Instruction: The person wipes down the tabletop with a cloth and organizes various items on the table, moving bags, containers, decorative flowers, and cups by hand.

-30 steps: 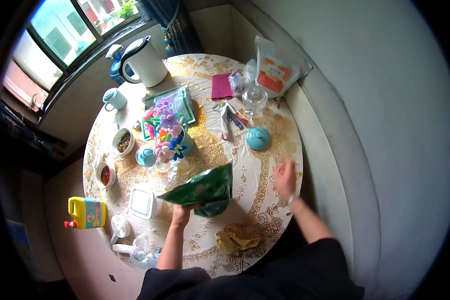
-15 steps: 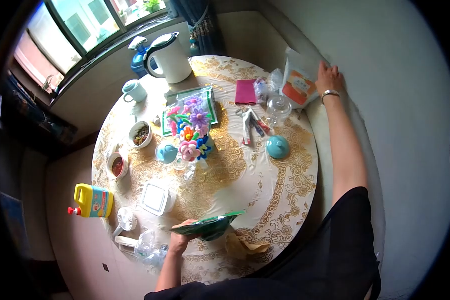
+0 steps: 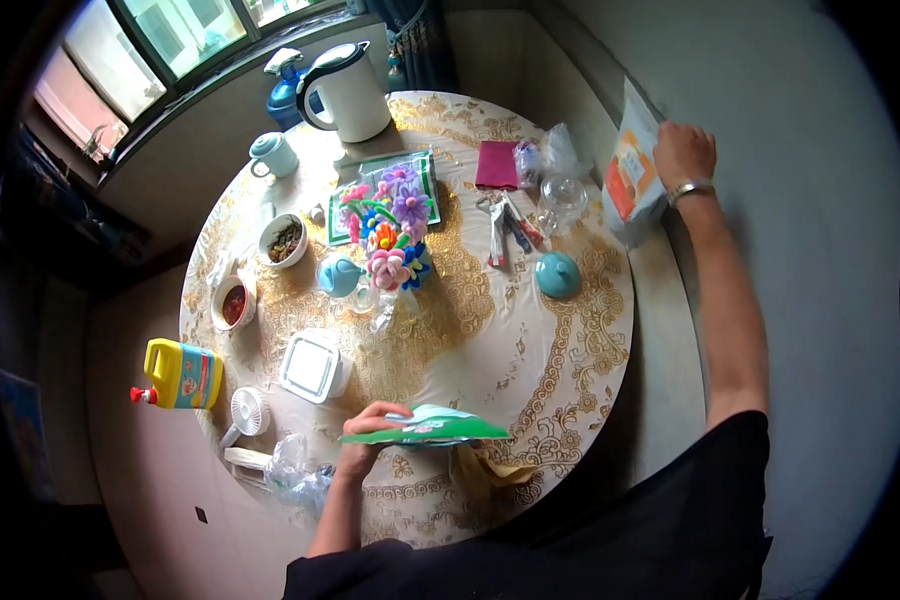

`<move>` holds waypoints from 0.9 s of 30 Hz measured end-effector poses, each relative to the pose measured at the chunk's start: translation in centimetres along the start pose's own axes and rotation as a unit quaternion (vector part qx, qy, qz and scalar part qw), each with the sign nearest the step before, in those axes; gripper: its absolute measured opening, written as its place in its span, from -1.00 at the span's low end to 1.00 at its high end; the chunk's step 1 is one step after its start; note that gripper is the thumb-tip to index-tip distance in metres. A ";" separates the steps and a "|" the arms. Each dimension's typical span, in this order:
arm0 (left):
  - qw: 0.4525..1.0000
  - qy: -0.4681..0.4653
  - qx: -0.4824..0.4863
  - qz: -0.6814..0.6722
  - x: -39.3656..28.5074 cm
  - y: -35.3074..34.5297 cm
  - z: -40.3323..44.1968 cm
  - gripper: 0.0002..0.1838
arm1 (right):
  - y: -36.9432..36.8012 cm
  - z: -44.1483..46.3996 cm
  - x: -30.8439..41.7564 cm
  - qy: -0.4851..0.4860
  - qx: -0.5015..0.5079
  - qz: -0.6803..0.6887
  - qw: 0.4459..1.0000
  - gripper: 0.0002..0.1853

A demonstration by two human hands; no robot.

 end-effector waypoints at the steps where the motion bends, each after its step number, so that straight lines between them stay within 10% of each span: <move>1: 1.000 0.003 0.009 -0.010 -0.1 -0.4 0.5 -0.77 | 1.3 -1.1 0.2 0.028 -0.008 0.007 1.000 -0.84; 14: 0.993 -0.077 0.087 0.021 0.1 -1.3 3.0 -0.87 | 11.3 -20.2 12.6 0.388 0.109 0.349 0.846 -0.90; 17: 0.997 -0.055 0.038 0.036 0.7 1.5 2.0 -0.49 | 11.7 -22.7 16.3 0.411 0.109 0.433 0.795 -0.92; 18: 0.996 0.084 0.001 -0.034 -1.2 1.5 1.4 -0.41 | 11.9 -23.2 17.2 0.421 0.102 0.449 0.781 -0.90; 22: 0.987 0.073 -0.129 -0.057 0.0 3.4 -1.1 -0.62 | 11.7 -24.8 19.0 0.425 0.141 0.464 0.765 -0.89; 27: 0.930 -0.001 -0.364 -0.040 3.2 5.9 -4.6 -0.76 | 8.5 -27.7 16.9 0.292 0.127 0.537 0.781 -0.28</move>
Point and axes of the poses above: each hand's wrist, its own z-axis towards the middle knuckle, its own y-axis out of the back of the hand, x = y × z, the point moved 2 cm from there along z, towards the middle knuckle, and after that the axes turned 7 degrees about z, right-handed, at the moved point
